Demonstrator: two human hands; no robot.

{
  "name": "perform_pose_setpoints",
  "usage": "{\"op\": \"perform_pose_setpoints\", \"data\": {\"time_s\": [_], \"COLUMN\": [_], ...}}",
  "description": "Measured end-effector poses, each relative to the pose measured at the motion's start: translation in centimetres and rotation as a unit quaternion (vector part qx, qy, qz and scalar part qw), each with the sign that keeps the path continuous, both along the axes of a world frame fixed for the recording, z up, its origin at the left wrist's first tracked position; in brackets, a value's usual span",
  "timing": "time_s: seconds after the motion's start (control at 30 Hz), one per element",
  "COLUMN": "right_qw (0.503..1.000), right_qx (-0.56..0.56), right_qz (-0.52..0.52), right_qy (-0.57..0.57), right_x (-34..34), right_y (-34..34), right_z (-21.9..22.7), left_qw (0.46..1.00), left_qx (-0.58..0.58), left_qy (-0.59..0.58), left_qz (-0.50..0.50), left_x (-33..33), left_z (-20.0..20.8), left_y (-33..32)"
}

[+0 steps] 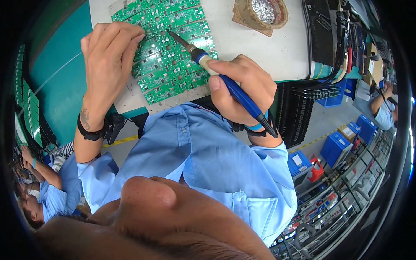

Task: Soldering components onto a printed circuit board.

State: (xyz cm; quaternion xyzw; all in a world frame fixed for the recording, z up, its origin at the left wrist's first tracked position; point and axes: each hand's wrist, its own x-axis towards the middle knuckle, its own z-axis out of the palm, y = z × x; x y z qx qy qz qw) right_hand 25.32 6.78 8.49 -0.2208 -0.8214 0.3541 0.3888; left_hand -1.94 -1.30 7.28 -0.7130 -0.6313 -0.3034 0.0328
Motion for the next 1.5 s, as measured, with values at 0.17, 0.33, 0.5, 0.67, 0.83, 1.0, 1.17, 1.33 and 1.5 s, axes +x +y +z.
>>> {"op": "perform_pose_setpoints", "data": {"time_s": [0.17,0.33,0.5,0.67,0.83,1.0,1.17,1.33,1.5], "right_qw": [1.0,1.0,1.0,1.0,0.999,0.999,0.999,0.999,0.998], "right_qx": [0.007,0.002,0.008,0.01,0.01,0.021,0.023,0.027,0.036], "right_qz": [-0.003,-0.001,0.0,0.002,0.003,0.004,0.006,0.006,0.01], "right_qy": [-0.014,-0.01,-0.012,-0.023,-0.039,-0.039,-0.042,-0.039,-0.042], "right_x": [-0.4,-0.7,-0.8,-1.0,-0.9,-0.9,-0.9,-1.1,-0.9], "right_y": [0.4,0.5,0.6,0.6,0.6,0.7,0.7,0.7,0.8], "right_z": [-0.1,-0.4,-0.2,-0.2,-0.1,0.0,0.1,0.2,0.1], "left_qw": [1.0,0.999,1.0,1.0,1.0,1.0,0.999,0.999,0.999], "left_qx": [0.017,0.032,-0.012,-0.011,-0.009,-0.012,-0.03,-0.037,-0.033], "left_qy": [0.002,-0.02,-0.014,-0.014,-0.014,-0.016,-0.013,-0.013,-0.016], "left_qz": [0.015,0.016,0.016,0.013,0.01,0.0,-0.002,-0.002,-0.006], "left_x": [0.3,0.3,0.5,0.5,0.7,1.0,1.2,1.3,1.4], "left_z": [-0.4,-0.8,-0.3,-0.4,-0.4,0.0,0.2,0.2,0.2], "left_y": [0.2,0.4,0.4,0.4,0.5,1.0,1.2,1.3,1.4]}}
